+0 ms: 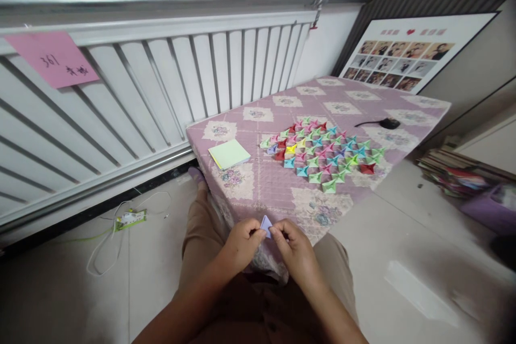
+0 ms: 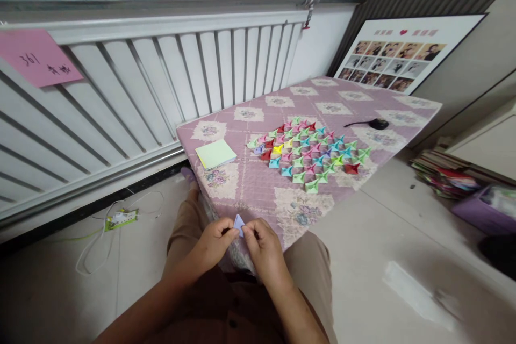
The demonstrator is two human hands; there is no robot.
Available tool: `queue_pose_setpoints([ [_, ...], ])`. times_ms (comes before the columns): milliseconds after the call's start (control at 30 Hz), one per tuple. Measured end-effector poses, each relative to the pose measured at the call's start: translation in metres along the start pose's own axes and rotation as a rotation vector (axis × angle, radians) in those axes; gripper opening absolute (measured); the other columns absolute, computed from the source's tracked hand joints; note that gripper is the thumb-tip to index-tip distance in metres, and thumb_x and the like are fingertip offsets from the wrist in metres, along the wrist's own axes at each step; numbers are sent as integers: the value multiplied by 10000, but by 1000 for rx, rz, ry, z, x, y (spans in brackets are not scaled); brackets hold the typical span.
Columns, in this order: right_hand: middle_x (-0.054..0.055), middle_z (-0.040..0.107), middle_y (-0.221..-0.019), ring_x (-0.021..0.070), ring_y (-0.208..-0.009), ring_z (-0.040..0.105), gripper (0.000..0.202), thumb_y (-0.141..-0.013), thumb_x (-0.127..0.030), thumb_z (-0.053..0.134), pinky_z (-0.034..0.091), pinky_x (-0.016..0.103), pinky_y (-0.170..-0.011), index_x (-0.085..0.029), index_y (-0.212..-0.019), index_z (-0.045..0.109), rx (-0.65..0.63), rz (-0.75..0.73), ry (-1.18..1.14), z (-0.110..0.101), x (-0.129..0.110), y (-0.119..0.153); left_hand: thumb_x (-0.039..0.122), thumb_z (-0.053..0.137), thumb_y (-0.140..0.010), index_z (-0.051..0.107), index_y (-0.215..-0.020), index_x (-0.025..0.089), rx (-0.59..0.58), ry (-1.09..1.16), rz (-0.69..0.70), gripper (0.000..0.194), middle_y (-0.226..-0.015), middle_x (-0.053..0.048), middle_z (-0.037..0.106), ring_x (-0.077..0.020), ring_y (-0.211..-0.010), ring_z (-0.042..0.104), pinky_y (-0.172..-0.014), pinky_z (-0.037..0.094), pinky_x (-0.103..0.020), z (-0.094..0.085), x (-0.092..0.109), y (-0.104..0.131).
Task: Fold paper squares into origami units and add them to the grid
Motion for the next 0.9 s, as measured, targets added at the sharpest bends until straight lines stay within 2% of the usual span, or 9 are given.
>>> queue_pose_setpoints([
  [133, -11, 522, -668, 139, -641, 486, 277, -882, -404, 507, 374, 245, -611, -202, -694, 538, 66, 62, -54, 2, 7, 4, 254, 544, -785, 607, -772, 160, -5, 177, -59, 114, -711, 21, 555, -121, -681, 480, -643, 350, -236, 2, -1, 1],
  [233, -9, 536, -666, 140, -639, 488, 286, -865, -436, 526, 382, 246, -611, -198, -711, 560, 59, 126, -154, 5, 10, 5, 272, 549, -780, 587, -754, 154, -1, 315, -133, 127, -676, 23, 541, -114, -647, 479, -635, 362, -238, 6, -7, 3],
  [367, -22, 520, -619, 119, -589, 450, 338, -813, -494, 588, 364, 231, -569, -190, -672, 542, -44, 245, -371, 12, 11, 5, 351, 583, -781, 541, -712, 152, -31, 486, -193, 215, -620, 32, 507, -99, -593, 457, -594, 352, -231, 11, -17, 5],
  [567, -13, 549, -585, 109, -554, 479, 400, -801, -550, 595, 383, 229, -554, -190, -650, 503, -221, 396, -755, 25, 4, 9, 435, 725, -679, 488, -650, 154, -164, 736, -256, 368, -571, 29, 523, -76, -532, 442, -556, 322, -225, 16, -18, 9],
  [733, 0, 568, -587, 130, -553, 516, 451, -742, -635, 603, 403, 242, -516, -206, -653, 497, -239, 457, -794, 27, -2, 13, 441, 800, -606, 477, -653, 151, -263, 885, -321, 437, -597, 5, 570, -89, -560, 504, -583, 354, -232, 19, -17, 13],
  [900, -16, 545, -563, 138, -540, 529, 395, -757, -586, 613, 426, 257, -528, -211, -705, 499, -239, 485, -802, 30, -2, 15, 436, 824, -579, 492, -661, 147, -290, 875, -352, 448, -600, 13, 572, -89, -571, 520, -595, 370, -232, 17, -19, 15],
])
Point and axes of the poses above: each hand's wrist, its own y-axis away from the middle knuckle, its own z-axis out of the palm, x = y × z, the point moved 6 cm from there along -y, towards the middle knuckle
